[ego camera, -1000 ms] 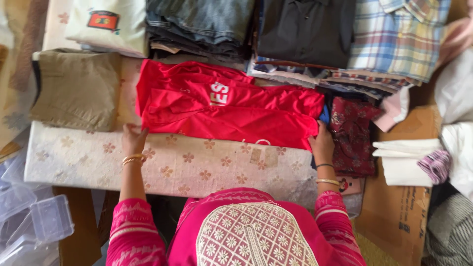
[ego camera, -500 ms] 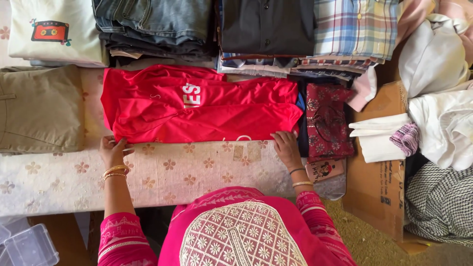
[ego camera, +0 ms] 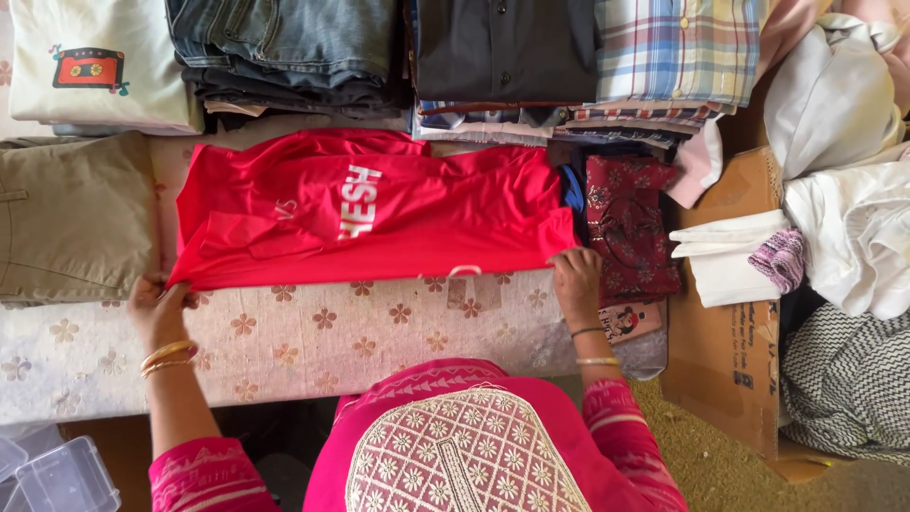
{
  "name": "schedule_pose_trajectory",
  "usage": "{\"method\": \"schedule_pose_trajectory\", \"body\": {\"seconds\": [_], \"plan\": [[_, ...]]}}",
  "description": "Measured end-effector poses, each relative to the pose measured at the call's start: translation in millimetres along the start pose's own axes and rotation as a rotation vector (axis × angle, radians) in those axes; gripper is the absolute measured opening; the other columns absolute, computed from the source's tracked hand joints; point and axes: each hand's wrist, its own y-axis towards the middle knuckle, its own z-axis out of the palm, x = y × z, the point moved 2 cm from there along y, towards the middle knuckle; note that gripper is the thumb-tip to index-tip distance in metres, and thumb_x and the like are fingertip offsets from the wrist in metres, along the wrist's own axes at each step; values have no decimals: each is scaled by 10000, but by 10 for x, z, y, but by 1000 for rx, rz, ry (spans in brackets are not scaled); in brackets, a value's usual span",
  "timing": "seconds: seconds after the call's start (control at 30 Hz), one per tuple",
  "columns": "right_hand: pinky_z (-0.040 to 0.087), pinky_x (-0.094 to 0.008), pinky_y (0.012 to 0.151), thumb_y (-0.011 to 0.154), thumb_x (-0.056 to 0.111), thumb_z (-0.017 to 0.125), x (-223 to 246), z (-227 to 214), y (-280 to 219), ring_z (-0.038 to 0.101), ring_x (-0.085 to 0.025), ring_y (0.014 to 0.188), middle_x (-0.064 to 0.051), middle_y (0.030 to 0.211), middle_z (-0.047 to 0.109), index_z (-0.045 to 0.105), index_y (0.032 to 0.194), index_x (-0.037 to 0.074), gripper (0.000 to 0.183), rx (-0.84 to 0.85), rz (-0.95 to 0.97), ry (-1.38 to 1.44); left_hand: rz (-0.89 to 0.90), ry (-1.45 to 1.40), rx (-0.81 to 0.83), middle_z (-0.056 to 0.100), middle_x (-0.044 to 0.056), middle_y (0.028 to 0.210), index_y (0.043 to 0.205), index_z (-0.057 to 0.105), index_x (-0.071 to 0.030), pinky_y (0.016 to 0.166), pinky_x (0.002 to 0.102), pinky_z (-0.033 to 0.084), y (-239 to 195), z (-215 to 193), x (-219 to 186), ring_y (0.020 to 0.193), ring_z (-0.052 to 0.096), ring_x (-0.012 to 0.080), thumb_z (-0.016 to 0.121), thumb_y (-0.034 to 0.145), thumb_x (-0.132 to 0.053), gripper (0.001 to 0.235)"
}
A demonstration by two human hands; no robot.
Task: Folding a red t-shirt and organizing a stack of laundry.
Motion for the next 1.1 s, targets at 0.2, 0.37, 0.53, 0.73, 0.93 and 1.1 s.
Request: {"method": "schedule_pose_trajectory", "body": {"seconds": [0.2, 0.37, 0.53, 0.73, 0.93, 1.1], "plan": [[465, -431, 976, 836, 81, 684, 32, 96, -538, 584, -271, 1034, -61, 966, 621, 713, 863, 102, 44, 170, -15, 107, -101, 554, -14, 699, 48, 823, 1001, 637, -40, 601, 254, 591, -343, -235, -29, 660, 675, 126, 716, 905, 32, 144], [476, -425, 1001, 890, 6, 626, 10, 167, -729, 590, -291, 1102, -81, 1056, 626, 700, 1019, 103, 178, 161, 294, 236, 59, 1218, -152, 657, 181, 1104, 1153, 647, -14, 837, 405, 547, -469, -84, 337, 1013, 617, 298, 772, 946, -92, 254], [447, -477, 1045, 899, 12, 634, 195, 245, -413, 542, -399, 1214, -224, 1257, 582, 553, 1364, 32, 472, -12, 411, 375, 479, 1263, -89, 503, 168, 1423, 1275, 610, -30, 1177, 499, 396, -934, 1058, 382, 1425, 399, 329, 763, 955, -187, 388], [427, -481, 1047, 787, 206, 838, -87, 845, -268, 514, -482, 1217, -326, 1335, 526, 387, 1462, -47, 851, -55, 502, 427, 655, 1172, 456, 216, 183, 1714, 1633, 266, -82, 1268, 597, 93, -1406, 2246, 422, 1583, 119, 339, 479, 1005, -424, 746], [488, -463, 958, 783, 239, 868, -135, 803, -229, 608, -409, 1114, -224, 1129, 625, 607, 1123, 18, 482, 72, 680, 454, 613, 1359, 521, 161, 121, 1705, 1645, 170, -156, 1257, 606, 6, -1457, 2320, 617, 1581, 97, 291, 302, 1030, -554, 744], [488, -442, 945, 748, 61, 804, 389, 364, -259, 595, -338, 1058, -124, 1057, 579, 599, 929, 70, 274, -69, 283, 305, 612, 1384, 504, 166, 108, 1701, 1641, 163, -175, 1257, 590, -13, -1434, 2327, 626, 1579, 94, 282, 298, 1014, -570, 753]]}}
